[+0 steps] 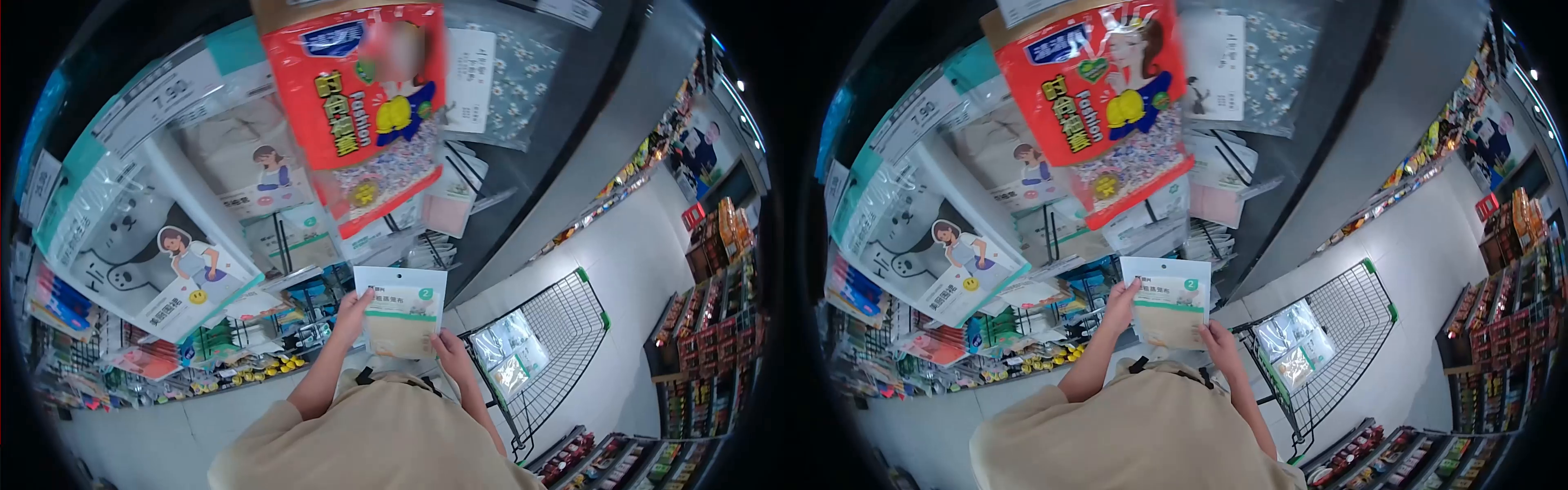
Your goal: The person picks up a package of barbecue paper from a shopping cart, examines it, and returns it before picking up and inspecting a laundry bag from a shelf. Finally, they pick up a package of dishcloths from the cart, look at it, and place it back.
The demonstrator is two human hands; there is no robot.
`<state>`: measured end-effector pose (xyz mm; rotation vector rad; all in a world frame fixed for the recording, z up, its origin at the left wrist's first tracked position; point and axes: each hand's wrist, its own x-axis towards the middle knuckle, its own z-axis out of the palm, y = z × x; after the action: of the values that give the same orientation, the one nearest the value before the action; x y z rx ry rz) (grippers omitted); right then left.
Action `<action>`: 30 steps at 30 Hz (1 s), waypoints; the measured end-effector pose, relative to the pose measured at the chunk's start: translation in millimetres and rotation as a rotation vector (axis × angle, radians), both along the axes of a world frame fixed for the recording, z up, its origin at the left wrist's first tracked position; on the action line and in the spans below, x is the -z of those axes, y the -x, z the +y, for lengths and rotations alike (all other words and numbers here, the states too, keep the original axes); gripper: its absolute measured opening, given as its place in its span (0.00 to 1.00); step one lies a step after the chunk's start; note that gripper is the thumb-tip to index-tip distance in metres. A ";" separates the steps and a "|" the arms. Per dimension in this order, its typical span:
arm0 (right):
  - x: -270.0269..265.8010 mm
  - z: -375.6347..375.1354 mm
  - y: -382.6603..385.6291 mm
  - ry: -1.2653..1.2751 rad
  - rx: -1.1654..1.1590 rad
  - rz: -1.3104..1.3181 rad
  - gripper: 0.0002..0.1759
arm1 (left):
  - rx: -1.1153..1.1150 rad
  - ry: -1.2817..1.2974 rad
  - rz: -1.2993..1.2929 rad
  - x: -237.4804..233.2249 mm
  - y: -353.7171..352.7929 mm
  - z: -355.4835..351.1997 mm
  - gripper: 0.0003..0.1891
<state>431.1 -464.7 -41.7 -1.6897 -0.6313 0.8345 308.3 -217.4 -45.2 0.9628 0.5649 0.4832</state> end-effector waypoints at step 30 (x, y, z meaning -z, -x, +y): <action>-31.0 124.8 39.1 -0.098 -0.351 -0.048 0.16 | -0.478 -0.010 -0.115 -50.8 124.2 52.3 0.13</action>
<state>392.0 -340.0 -10.7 -1.5354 -1.0056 0.9926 184.1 -165.1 5.6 0.8003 0.6900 0.9623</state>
